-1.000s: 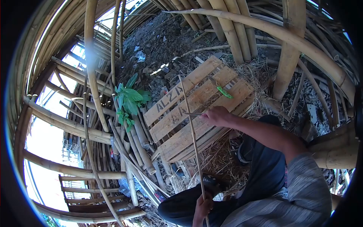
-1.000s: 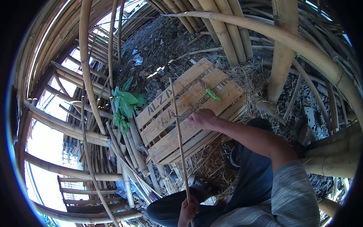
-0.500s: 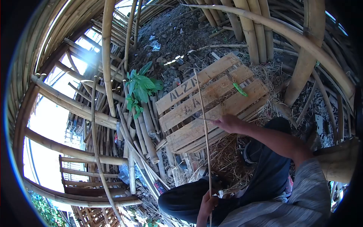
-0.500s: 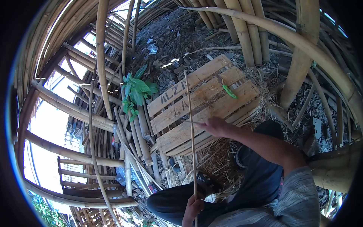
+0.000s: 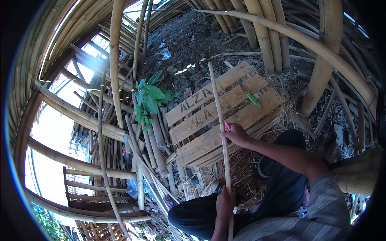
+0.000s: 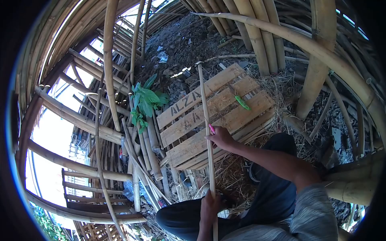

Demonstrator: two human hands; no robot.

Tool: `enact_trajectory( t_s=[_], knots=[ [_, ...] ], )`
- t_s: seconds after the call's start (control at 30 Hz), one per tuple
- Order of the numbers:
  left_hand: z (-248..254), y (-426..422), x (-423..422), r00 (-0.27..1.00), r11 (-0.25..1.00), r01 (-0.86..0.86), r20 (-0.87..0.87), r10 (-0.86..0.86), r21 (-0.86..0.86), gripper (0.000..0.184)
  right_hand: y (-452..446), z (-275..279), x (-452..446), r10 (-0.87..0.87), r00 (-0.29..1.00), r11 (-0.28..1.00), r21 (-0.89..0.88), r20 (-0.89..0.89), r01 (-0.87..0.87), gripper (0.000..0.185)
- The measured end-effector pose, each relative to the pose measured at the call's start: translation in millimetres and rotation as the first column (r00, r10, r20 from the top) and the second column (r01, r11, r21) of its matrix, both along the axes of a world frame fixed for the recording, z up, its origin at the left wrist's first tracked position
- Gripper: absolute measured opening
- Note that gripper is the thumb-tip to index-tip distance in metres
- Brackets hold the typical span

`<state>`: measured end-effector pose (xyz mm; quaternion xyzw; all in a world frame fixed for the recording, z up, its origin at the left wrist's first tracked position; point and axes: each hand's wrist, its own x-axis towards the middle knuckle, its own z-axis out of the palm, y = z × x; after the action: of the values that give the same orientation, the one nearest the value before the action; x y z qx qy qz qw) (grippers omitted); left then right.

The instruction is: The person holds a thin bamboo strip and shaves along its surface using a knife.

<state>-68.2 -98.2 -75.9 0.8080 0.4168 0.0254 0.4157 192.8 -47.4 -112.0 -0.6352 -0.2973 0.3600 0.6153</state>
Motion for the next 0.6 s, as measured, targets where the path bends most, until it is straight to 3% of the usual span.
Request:
enact_trajectory(
  t_s=[0.1, 0.17, 0.2, 0.33, 0.4, 0.6],
  knots=[
    [2.1, 2.6, 2.5, 0.999, 1.000, 0.024, 0.027, -0.023, -0.013, 0.024, 2.4, 11.0, 10.5, -0.076, 0.996, 0.995, 0.062, -0.056, 0.080, 0.021],
    [2.7, 2.8, 2.1, 0.998, 0.999, 0.041, 0.042, -0.040, -0.036, 0.024, 10.2, 4.3, 20.0, -0.154, 0.984, 0.982, 0.124, 0.092, 0.142, 0.022],
    [3.2, 2.9, 1.8, 0.998, 0.992, 0.016, 0.067, -0.008, -0.124, 0.024, 4.0, 27.3, 16.5, -0.128, 0.991, 0.981, 0.143, -0.044, 0.133, 0.020],
    [1.6, 3.1, -3.3, 0.977, 0.936, 0.020, 0.205, 0.057, -0.352, 0.020, 10.2, 55.1, 11.0, -0.177, 0.983, 0.949, 0.256, -0.054, 0.185, 0.018],
    [4.1, 4.7, -4.4, 0.977, 0.929, 0.026, 0.207, 0.055, -0.369, 0.019, 7.5, 72.9, 5.6, -0.183, 0.950, 0.907, 0.330, -0.252, 0.262, 0.017],
    [24.4, 2.9, -5.5, 0.975, 0.938, 0.075, 0.223, 0.003, -0.339, 0.023, 5.4, 103.2, 19.4, -0.165, 0.965, 0.898, 0.374, -0.204, 0.233, 0.016]
  ],
)
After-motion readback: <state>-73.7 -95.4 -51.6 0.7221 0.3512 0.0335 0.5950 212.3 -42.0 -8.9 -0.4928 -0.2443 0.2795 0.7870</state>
